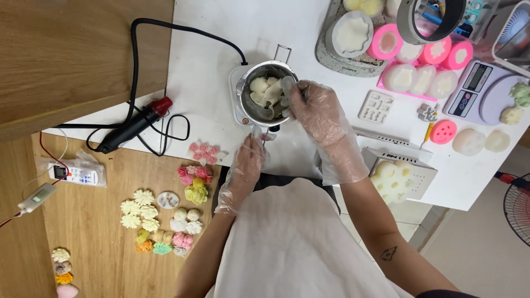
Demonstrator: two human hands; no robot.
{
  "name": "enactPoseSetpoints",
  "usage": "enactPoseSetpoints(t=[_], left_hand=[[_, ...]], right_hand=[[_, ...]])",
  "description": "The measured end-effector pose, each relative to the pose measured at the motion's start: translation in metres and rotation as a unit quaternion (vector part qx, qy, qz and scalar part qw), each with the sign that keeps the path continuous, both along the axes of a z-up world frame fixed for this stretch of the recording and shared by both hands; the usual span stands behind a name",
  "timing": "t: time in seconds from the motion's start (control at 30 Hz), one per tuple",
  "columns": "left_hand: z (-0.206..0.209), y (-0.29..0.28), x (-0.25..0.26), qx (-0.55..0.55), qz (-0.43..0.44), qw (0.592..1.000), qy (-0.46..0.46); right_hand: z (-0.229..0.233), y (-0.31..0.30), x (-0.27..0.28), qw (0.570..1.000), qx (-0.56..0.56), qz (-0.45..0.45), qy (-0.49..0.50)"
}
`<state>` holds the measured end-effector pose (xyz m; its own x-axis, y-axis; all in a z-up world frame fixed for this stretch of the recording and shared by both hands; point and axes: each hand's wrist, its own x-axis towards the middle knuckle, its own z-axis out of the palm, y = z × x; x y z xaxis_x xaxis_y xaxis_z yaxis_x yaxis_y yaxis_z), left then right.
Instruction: Pouring melted wax into flower-shaped silicone molds and preparing wax chunks for melting.
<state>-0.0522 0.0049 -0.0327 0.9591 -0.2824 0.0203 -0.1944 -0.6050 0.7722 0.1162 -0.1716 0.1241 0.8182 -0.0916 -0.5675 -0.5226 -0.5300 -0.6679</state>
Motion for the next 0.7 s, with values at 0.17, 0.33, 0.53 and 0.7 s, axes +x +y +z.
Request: enactPoseSetpoints(t=[0.17, 0.33, 0.53, 0.7], left_hand=[[-0.021, -0.004, -0.013, 0.034, 0.000, 0.995, 0.097], [-0.024, -0.004, -0.014, 0.062, 0.006, 0.998, -0.005], [0.037, -0.005, 0.027, -0.116, 0.044, 0.959, 0.254], [0.028, -0.001, 0.019, -0.011, -0.001, 0.999, -0.038]], right_hand=[[-0.017, -0.001, -0.005, 0.993, 0.094, -0.068, 0.014], [-0.010, -0.006, -0.009, 0.993, 0.089, -0.068, -0.042], [-0.016, -0.002, -0.012, 0.994, 0.081, -0.073, -0.015], [-0.037, 0.010, -0.022, 0.986, 0.121, -0.114, -0.021]])
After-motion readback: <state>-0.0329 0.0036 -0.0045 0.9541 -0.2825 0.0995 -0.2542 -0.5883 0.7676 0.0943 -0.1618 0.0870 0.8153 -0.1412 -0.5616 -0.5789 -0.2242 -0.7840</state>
